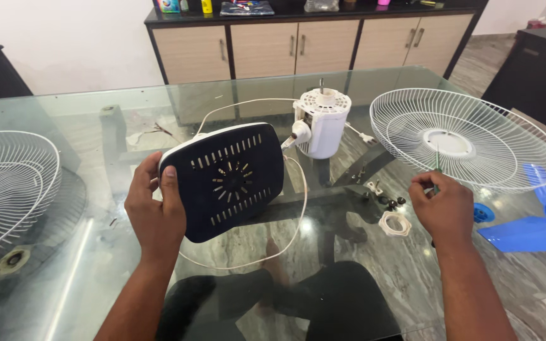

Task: The person uses a screwdriver to remove screws from the back cover of a small electric fan. They then separate the cover from the fan body, exposing the internal wiring and switch.

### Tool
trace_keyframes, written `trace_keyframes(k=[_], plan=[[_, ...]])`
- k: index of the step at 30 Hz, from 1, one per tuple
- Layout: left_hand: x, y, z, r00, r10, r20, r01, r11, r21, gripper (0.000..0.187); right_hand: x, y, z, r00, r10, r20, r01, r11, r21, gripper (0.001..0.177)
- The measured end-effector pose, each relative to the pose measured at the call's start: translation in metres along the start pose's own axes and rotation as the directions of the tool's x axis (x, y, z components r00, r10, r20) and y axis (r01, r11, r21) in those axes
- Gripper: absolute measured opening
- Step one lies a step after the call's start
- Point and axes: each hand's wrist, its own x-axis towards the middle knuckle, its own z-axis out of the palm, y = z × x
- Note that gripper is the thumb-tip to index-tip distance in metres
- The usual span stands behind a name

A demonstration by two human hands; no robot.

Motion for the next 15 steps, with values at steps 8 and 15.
trace_keyframes(k=[8, 15], plan=[[0.011, -0.012, -0.010, 0.997, -0.075, -0.038, 0.076, 0.996, 0.044, 0.028, -0.003, -0.069, 0.002, 0.910, -0.349, -0.226, 0.385, 0.912, 0.143, 0.032], [0.020, -0.040, -0.020, 0.996, -0.069, -0.053, 0.071, 0.996, 0.050, 0.029, 0.018, -0.164, 0.043, 0.968, -0.198, -0.152, 0.249, 0.699, 0.671, 0.038]])
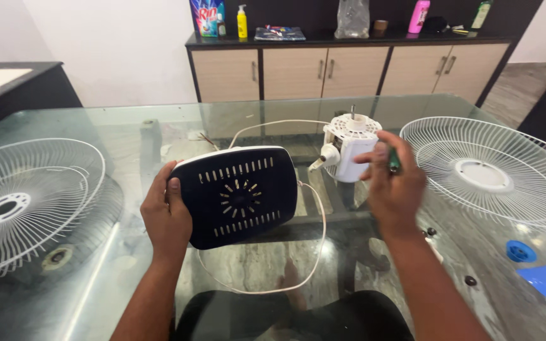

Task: The person uses a screwdriver to remove screws from the back cover of a small electric fan. They then separate the cover from the fan body, exposing the internal wiring and switch.

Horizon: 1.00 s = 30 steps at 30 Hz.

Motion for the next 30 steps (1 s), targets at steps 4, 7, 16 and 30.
trace_keyframes(k=[4, 7, 16, 30], plan=[[0.004, -0.021, 0.000, 0.999, 0.043, -0.029, -0.042, 0.998, 0.043, 0.032, -0.015, -0.009, 0.055, 0.999, -0.018, 0.034, 0.013, 0.988, 0.153, 0.053], [0.009, -0.037, 0.001, 0.997, -0.054, 0.059, 0.056, 0.998, -0.031, 0.038, -0.038, -0.012, 0.072, 0.997, -0.038, 0.073, 0.023, 0.981, 0.194, 0.053], [0.004, -0.050, 0.004, 0.822, -0.289, 0.491, 0.442, 0.867, -0.229, 0.055, -0.046, -0.005, 0.068, 0.999, 0.039, 0.031, -0.043, 0.984, 0.175, 0.031], [0.003, -0.079, -0.002, 0.668, -0.293, 0.684, 0.705, 0.542, -0.457, 0.052, -0.035, -0.014, 0.046, 0.985, 0.085, 0.151, -0.153, 0.833, 0.532, 0.034]])
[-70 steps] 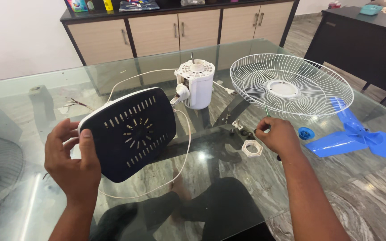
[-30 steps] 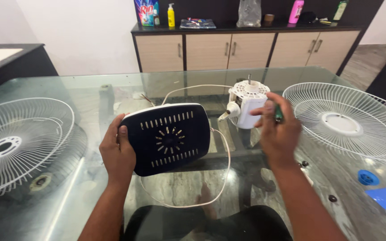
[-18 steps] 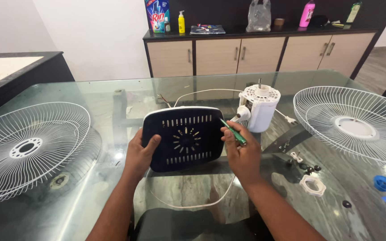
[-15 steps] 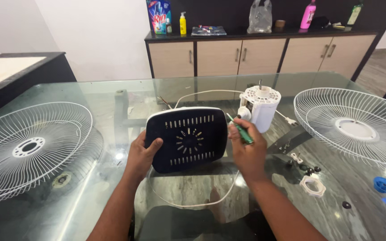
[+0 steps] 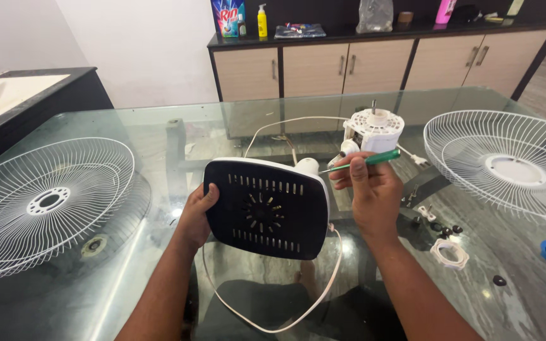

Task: The person uses a screwdriver to remove screws from the back cover of a small electric fan. They then separate the cover from the fan body, exposing the internal wiring and switch.

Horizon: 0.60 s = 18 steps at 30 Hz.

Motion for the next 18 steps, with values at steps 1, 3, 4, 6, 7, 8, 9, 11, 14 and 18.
trace_keyframes(k=[1, 3, 4, 6, 7, 8, 9, 11, 14, 18], plan=[[0.000, -0.001, -0.001, 1.000, 0.008, 0.004, -0.008, 1.000, -0.007, 0.052, 0.001, -0.002, 0.001, 1.000, -0.013, -0.008, 0.013, 0.999, 0.036, 0.034], [0.000, -0.002, -0.001, 1.000, 0.025, 0.015, -0.024, 0.999, -0.023, 0.051, 0.000, -0.006, 0.003, 0.999, -0.036, -0.017, 0.037, 0.996, 0.076, 0.034], [0.000, -0.002, -0.001, 1.000, 0.027, 0.010, -0.026, 0.999, -0.029, 0.051, 0.000, -0.008, 0.004, 0.999, -0.047, -0.018, 0.049, 0.996, 0.080, 0.035], [-0.001, -0.002, 0.000, 1.000, 0.028, 0.002, -0.028, 0.999, -0.045, 0.050, -0.002, -0.012, 0.005, 0.998, -0.064, -0.010, 0.064, 0.996, 0.067, 0.037], [-0.002, -0.002, 0.001, 1.000, 0.024, -0.005, -0.024, 0.999, -0.042, 0.050, -0.003, -0.014, 0.006, 0.997, -0.071, -0.001, 0.071, 0.996, 0.052, 0.038], [-0.002, -0.001, 0.002, 1.000, 0.020, -0.012, -0.021, 0.999, -0.039, 0.050, -0.004, -0.016, 0.007, 0.997, -0.077, 0.009, 0.077, 0.996, 0.036, 0.039], [-0.002, 0.000, 0.003, 1.000, 0.020, -0.019, -0.021, 0.999, -0.035, 0.050, -0.003, -0.018, 0.008, 0.997, -0.079, 0.006, 0.079, 0.996, 0.037, 0.041], [-0.002, 0.002, 0.004, 1.000, 0.010, -0.020, -0.010, 1.000, -0.020, 0.051, -0.003, -0.021, 0.009, 0.997, -0.078, 0.002, 0.078, 0.996, 0.038, 0.046], [-0.005, 0.002, 0.005, 1.000, 0.008, -0.019, -0.008, 1.000, -0.003, 0.051, -0.005, -0.024, 0.011, 0.995, -0.099, 0.004, 0.099, 0.995, 0.011, 0.051], [-0.003, 0.004, 0.007, 1.000, 0.021, -0.005, -0.021, 1.000, -0.010, 0.051, -0.003, -0.027, 0.012, 0.996, -0.087, -0.004, 0.087, 0.996, 0.000, 0.050]])
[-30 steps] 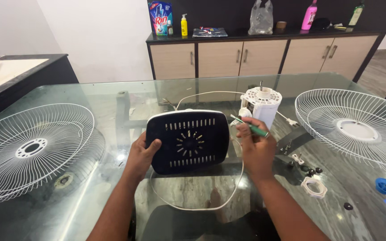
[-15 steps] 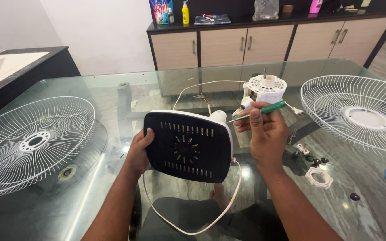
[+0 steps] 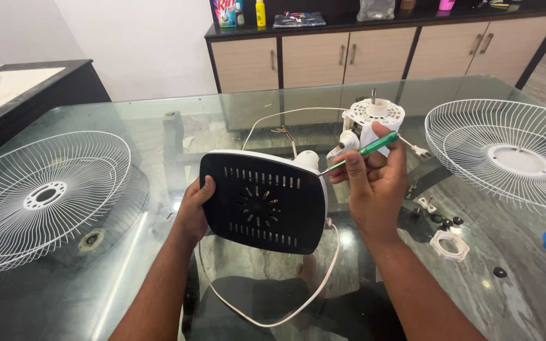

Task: The person uses a screwdriver to remove screws from the back cover of a small electric fan. They then separate the cover from the fan body, exposing the internal wiring and switch.

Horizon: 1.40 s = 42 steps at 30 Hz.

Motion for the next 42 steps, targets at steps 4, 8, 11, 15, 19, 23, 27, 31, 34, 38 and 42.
trace_keyframes(k=[4, 8, 11, 15, 19, 23, 27, 31, 34, 38, 42], plan=[[0.001, -0.001, -0.001, 1.000, 0.000, 0.000, 0.000, 1.000, 0.015, 0.051, 0.001, -0.002, 0.001, 0.999, 0.028, -0.017, -0.028, 1.000, 0.000, 0.044], [0.000, -0.004, -0.002, 1.000, 0.011, -0.004, -0.011, 0.999, 0.039, 0.050, 0.000, -0.004, -0.003, 1.000, 0.020, 0.014, -0.019, 0.999, -0.047, 0.036], [-0.001, -0.003, -0.001, 0.999, 0.036, -0.013, -0.034, 0.996, 0.086, 0.050, 0.001, -0.005, -0.005, 0.999, 0.003, 0.035, 0.000, 0.997, -0.078, 0.033], [-0.002, -0.001, 0.004, 0.997, 0.069, -0.038, -0.062, 0.985, 0.164, 0.050, 0.003, -0.006, -0.005, 0.997, 0.068, 0.019, -0.068, 0.998, 0.003, 0.031], [-0.006, 0.003, 0.011, 0.992, 0.115, -0.059, -0.095, 0.957, 0.273, 0.053, 0.007, -0.009, -0.007, 0.995, 0.090, 0.033, -0.089, 0.996, -0.029, 0.030], [-0.008, 0.007, 0.013, 0.992, 0.098, -0.075, -0.073, 0.957, 0.282, 0.054, 0.005, -0.013, -0.012, 0.992, 0.008, 0.123, 0.001, 0.997, -0.071, 0.029], [-0.009, 0.009, 0.015, 0.990, 0.127, -0.066, -0.102, 0.951, 0.291, 0.054, 0.005, -0.015, -0.014, 0.988, -0.024, 0.155, 0.058, 0.974, -0.218, 0.027], [-0.009, 0.008, 0.014, 0.989, 0.133, -0.057, -0.114, 0.958, 0.263, 0.056, 0.006, -0.012, -0.013, 0.993, -0.006, 0.116, 0.031, 0.976, -0.213, 0.027], [-0.007, 0.006, 0.013, 0.990, 0.131, -0.059, -0.110, 0.957, 0.267, 0.058, 0.006, -0.008, -0.011, 0.998, 0.012, 0.066, 0.001, 0.982, -0.187, 0.028], [-0.006, 0.003, 0.010, 0.994, 0.095, -0.055, -0.081, 0.973, 0.215, 0.060, 0.004, -0.003, -0.010, 0.999, 0.024, 0.022, -0.020, 0.981, -0.195, 0.029], [-0.004, 0.002, 0.009, 0.994, 0.082, -0.069, -0.065, 0.972, 0.226, 0.061, 0.006, 0.001, -0.014, 0.998, -0.016, 0.054, 0.027, 0.978, -0.206, 0.028]])
